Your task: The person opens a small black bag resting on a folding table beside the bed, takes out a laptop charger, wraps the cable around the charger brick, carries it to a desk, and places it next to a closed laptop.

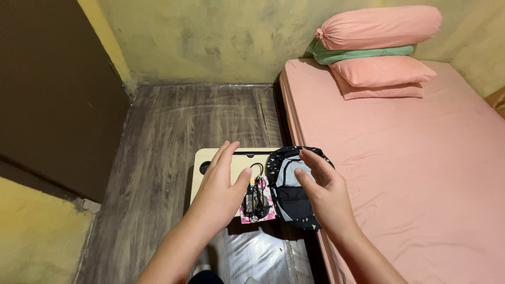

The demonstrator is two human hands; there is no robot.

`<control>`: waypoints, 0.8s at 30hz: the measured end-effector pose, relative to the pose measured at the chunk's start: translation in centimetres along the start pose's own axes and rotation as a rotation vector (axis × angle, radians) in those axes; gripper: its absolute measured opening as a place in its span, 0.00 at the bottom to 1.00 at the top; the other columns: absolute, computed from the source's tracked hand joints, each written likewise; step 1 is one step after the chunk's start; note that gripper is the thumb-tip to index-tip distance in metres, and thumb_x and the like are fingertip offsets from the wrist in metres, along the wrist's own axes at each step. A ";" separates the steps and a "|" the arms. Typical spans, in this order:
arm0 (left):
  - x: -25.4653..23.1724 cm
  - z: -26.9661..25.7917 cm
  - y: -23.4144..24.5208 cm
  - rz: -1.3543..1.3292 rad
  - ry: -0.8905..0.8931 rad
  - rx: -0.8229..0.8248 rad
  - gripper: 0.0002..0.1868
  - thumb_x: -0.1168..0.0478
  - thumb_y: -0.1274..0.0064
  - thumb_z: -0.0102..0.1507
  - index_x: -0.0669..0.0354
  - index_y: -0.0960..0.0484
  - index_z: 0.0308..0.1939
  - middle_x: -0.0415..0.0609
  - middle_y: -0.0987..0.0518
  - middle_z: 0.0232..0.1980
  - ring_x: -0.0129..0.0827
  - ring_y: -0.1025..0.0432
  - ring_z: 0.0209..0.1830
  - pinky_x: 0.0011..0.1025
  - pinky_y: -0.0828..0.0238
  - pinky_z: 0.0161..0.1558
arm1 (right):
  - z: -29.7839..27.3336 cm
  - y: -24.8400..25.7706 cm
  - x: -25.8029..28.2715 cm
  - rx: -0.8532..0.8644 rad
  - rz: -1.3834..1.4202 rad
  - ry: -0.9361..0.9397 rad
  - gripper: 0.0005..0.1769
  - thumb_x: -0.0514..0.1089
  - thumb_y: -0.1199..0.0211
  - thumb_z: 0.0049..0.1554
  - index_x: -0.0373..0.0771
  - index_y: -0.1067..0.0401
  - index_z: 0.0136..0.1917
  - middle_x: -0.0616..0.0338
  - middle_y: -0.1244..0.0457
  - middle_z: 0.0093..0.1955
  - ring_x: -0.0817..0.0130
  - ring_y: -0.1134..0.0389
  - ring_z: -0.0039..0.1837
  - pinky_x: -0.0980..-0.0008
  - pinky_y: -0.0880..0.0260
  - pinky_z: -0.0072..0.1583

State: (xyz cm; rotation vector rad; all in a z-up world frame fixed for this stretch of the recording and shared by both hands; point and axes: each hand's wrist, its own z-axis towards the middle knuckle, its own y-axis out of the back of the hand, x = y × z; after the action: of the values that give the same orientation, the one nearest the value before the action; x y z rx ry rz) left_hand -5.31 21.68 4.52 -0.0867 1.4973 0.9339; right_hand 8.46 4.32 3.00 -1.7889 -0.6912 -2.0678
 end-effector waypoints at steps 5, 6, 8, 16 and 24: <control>0.4 1.3 0.6 -0.008 0.018 0.064 0.33 0.53 0.50 0.65 0.60 0.38 0.72 0.59 0.44 0.80 0.48 0.49 0.80 0.39 0.51 0.74 | 0.2 -0.6 0.4 -0.047 -0.013 -0.021 0.30 0.43 0.37 0.57 0.30 0.34 0.71 0.48 0.37 0.73 0.62 0.39 0.77 0.64 0.43 0.74; 0.5 1.5 0.8 -0.011 0.007 0.077 0.33 0.53 0.50 0.65 0.61 0.38 0.72 0.59 0.43 0.79 0.48 0.49 0.80 0.39 0.51 0.74 | 0.2 -0.9 0.3 -0.064 -0.013 -0.023 0.31 0.43 0.37 0.57 0.30 0.34 0.71 0.48 0.37 0.73 0.62 0.39 0.77 0.64 0.43 0.74; 0.8 1.9 1.3 -0.004 -0.014 0.119 0.33 0.52 0.51 0.66 0.61 0.38 0.72 0.59 0.43 0.79 0.48 0.49 0.80 0.39 0.51 0.74 | 0.2 -1.5 0.3 -0.097 -0.018 -0.020 0.31 0.43 0.37 0.57 0.29 0.35 0.71 0.48 0.37 0.74 0.62 0.39 0.77 0.64 0.42 0.74; 2.8 3.9 4.6 -0.047 -0.062 0.258 0.33 0.52 0.51 0.66 0.62 0.38 0.72 0.58 0.41 0.78 0.47 0.47 0.79 0.39 0.49 0.73 | -0.6 -5.1 0.6 -0.185 -0.048 -0.050 0.31 0.43 0.37 0.57 0.29 0.34 0.71 0.46 0.37 0.73 0.61 0.39 0.77 0.64 0.42 0.74; 5.4 4.1 8.0 -0.064 -0.007 0.397 0.34 0.53 0.50 0.64 0.58 0.39 0.72 0.58 0.33 0.74 0.46 0.38 0.74 0.38 0.41 0.69 | -2.6 -9.7 1.3 -0.274 0.000 -0.100 0.30 0.42 0.37 0.58 0.29 0.35 0.71 0.47 0.38 0.74 0.62 0.40 0.77 0.65 0.41 0.73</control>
State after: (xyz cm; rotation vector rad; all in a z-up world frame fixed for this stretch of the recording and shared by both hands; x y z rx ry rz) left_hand -7.57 31.87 4.35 0.1559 1.6367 0.5714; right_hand 0.91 11.02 2.56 -2.0502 -0.4493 -2.1721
